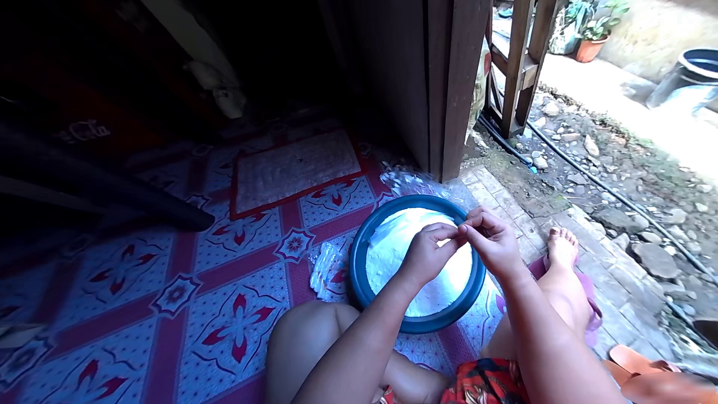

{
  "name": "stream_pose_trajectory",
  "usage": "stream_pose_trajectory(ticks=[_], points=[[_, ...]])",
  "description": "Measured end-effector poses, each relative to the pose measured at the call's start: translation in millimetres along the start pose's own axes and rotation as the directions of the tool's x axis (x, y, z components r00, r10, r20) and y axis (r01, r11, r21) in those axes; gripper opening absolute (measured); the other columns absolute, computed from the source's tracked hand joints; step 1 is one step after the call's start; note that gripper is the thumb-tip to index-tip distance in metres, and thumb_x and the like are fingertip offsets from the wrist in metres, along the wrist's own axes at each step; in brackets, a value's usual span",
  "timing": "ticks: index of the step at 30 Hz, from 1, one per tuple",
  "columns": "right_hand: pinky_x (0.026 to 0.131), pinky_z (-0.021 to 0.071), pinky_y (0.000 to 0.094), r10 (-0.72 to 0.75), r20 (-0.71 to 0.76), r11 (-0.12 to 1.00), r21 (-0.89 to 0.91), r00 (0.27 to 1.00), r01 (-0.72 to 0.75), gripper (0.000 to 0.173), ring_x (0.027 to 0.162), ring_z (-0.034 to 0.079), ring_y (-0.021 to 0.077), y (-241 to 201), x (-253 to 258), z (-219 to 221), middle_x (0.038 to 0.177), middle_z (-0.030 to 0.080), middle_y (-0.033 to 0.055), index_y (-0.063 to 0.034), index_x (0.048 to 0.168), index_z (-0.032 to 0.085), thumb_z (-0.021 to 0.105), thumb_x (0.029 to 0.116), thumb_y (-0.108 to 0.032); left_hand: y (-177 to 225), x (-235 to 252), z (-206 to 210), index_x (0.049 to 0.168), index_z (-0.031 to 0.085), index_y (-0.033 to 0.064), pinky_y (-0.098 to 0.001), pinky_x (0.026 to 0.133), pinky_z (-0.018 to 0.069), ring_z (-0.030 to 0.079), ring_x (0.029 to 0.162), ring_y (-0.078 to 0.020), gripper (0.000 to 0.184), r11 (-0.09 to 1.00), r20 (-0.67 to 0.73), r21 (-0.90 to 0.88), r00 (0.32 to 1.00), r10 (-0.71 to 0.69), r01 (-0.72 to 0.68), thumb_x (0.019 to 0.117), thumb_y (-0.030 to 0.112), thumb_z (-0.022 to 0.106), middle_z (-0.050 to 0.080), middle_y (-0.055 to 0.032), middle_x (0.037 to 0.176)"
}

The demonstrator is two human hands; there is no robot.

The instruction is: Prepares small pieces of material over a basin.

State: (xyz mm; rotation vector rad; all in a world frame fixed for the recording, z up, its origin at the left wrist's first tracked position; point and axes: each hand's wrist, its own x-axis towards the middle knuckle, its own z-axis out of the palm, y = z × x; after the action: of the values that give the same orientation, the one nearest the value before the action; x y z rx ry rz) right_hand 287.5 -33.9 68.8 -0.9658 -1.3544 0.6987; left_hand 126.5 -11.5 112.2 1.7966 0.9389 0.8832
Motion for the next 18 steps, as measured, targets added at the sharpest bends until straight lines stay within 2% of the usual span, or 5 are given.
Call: stream_pose_trajectory(ticks=[5,10,18], points=[[0.073,0.0569,0.0251,0.028,-0.053,0.999,-0.023,0.998,-0.029,0.012,0.082,0.064,0.0089,1.3,-0.2,-2.8,0.091,0.066,0.0022,-0.006,0.083,0.071,0.068,0.0943,-0.01,-10.7,-4.2,0.9,0.102,0.079,0.0071,-0.0308,0.103,0.0473,0.064,0.113,-0.0121,0.021,0.995,0.068,0.085,0.995,-0.067,0.061,0.0978,0.025,0.069,0.074,-0.0061,0.112],[0.073,0.0567,0.0246,0.03,-0.09,0.999,-0.022,0.996,-0.032,0.012,0.083,0.064,0.0092,1.3,-0.4,-4.4,0.092,0.065,0.0021,-0.0066,0.082,0.07,0.068,0.0939,-0.009,-30.6,-13.7,0.5,0.102,0.079,0.0064,-0.0316,0.104,0.047,0.063,0.115,-0.0131,0.023,0.985,0.108,0.124,0.985,-0.136,0.123,0.0981,0.027,0.069,0.073,-0.0066,0.114],[0.072,0.0561,0.0249,0.011,-0.143,0.994,0.105,0.99,0.005,0.009,0.082,0.063,0.0087,2.6,0.2,-10.7,0.091,0.065,0.0011,-0.0071,0.085,0.07,0.067,0.0934,-0.007,-47.9,-24.7,-6.1,0.1,0.078,0.0065,-0.0334,0.104,0.0463,0.062,0.117,-0.0149,0.018,0.959,0.159,0.211,0.962,-0.223,0.188,0.0965,0.023,0.071,0.072,-0.007,0.114]])
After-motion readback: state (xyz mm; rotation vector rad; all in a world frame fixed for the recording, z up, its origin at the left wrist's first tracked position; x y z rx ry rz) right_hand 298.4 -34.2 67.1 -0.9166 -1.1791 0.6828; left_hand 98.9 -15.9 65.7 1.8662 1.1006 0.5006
